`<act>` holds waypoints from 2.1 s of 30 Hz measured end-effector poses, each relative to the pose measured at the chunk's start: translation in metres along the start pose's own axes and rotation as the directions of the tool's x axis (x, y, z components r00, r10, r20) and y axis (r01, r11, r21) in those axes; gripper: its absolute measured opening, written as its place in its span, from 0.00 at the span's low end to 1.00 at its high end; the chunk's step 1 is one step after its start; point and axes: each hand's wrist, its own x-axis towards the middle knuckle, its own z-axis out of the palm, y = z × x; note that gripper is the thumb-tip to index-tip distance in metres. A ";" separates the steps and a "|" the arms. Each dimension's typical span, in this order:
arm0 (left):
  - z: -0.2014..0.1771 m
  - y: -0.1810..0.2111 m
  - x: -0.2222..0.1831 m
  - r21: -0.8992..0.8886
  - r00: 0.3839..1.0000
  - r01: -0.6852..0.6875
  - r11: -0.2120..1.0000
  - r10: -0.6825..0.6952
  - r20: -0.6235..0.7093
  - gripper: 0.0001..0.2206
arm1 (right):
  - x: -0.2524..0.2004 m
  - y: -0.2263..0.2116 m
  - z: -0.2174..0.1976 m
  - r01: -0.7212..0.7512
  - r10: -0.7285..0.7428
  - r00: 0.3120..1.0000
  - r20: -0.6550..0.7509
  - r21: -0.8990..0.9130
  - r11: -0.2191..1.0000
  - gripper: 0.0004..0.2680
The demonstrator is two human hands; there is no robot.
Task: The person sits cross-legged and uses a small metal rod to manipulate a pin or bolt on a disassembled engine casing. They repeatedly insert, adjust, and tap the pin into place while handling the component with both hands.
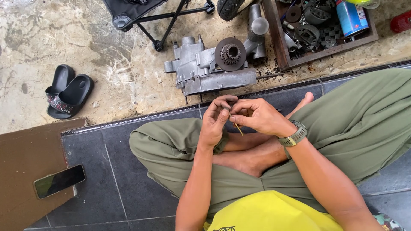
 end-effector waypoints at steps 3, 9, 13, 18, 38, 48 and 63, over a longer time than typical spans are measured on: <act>-0.005 -0.001 0.002 0.029 1.000 -0.021 0.999 0.020 0.021 0.11 | -0.002 0.001 -0.005 -0.009 0.009 1.000 -0.009 -0.013 1.000 0.02; 0.001 0.004 0.003 0.015 1.000 -0.004 1.000 0.004 0.012 0.12 | 0.001 0.001 -0.004 0.007 -0.007 1.000 -0.004 -0.008 1.000 0.03; -0.001 0.004 0.002 0.031 1.000 -0.008 0.999 0.008 -0.001 0.08 | -0.001 -0.006 -0.002 -0.007 0.007 1.000 -0.017 0.004 1.000 0.02; -0.001 0.007 0.005 0.051 1.000 -0.007 0.999 0.006 0.014 0.13 | 0.001 -0.003 -0.002 0.012 -0.013 1.000 -0.022 -0.018 1.000 0.03; -0.005 -0.002 0.000 -0.041 0.994 0.083 0.996 -0.085 -0.068 0.09 | 0.001 -0.003 -0.006 0.062 -0.062 0.998 0.003 -0.078 0.995 0.02; -0.009 -0.006 0.000 -0.021 0.991 0.101 0.995 -0.102 -0.081 0.09 | 0.001 -0.006 -0.003 0.068 -0.068 0.998 0.007 -0.066 0.995 0.02; -0.012 -0.010 -0.001 -0.008 0.993 0.107 0.994 -0.107 -0.055 0.18 | 0.002 -0.004 0.003 0.032 -0.032 0.999 -0.025 -0.019 0.999 0.03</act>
